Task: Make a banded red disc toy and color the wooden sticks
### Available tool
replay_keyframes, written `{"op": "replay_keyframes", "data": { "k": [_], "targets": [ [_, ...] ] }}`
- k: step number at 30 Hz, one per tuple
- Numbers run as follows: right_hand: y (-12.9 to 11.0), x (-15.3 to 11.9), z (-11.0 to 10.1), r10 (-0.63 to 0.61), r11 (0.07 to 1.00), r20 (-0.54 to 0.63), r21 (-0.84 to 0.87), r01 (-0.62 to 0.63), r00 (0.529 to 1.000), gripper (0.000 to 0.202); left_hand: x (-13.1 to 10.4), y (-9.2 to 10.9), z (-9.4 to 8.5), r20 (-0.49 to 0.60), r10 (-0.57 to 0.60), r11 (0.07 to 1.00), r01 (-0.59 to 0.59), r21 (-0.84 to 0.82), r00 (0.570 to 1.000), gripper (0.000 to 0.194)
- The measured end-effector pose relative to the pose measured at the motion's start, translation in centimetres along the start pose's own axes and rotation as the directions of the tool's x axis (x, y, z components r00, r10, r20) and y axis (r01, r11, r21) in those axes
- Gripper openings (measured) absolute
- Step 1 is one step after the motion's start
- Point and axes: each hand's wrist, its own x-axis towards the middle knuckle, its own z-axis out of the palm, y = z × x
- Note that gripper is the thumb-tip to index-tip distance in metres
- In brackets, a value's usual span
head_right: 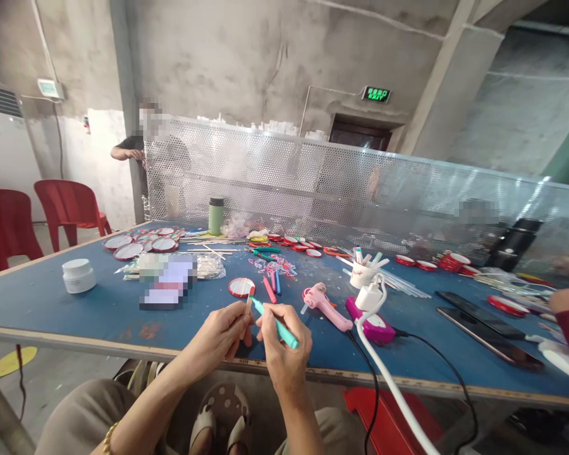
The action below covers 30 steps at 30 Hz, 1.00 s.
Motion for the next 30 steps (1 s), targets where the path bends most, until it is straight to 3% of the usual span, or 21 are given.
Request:
{"op": "replay_keyframes", "data": {
  "k": [14,30],
  "targets": [
    [0.02,-0.19,0.37,0.092,0.991,-0.028,0.103,-0.088,0.995,0.020,0.19,0.10,-0.52,0.014,-0.031,0.999,0.030,0.013,0.999,0.032],
    [0.48,0.06,0.65,0.044,0.987,-0.015,0.156,-0.041,0.999,0.017,0.42,-0.40,-0.32,-0.018,0.028,0.999,-0.028,-0.017,0.999,0.033]
  ]
}}
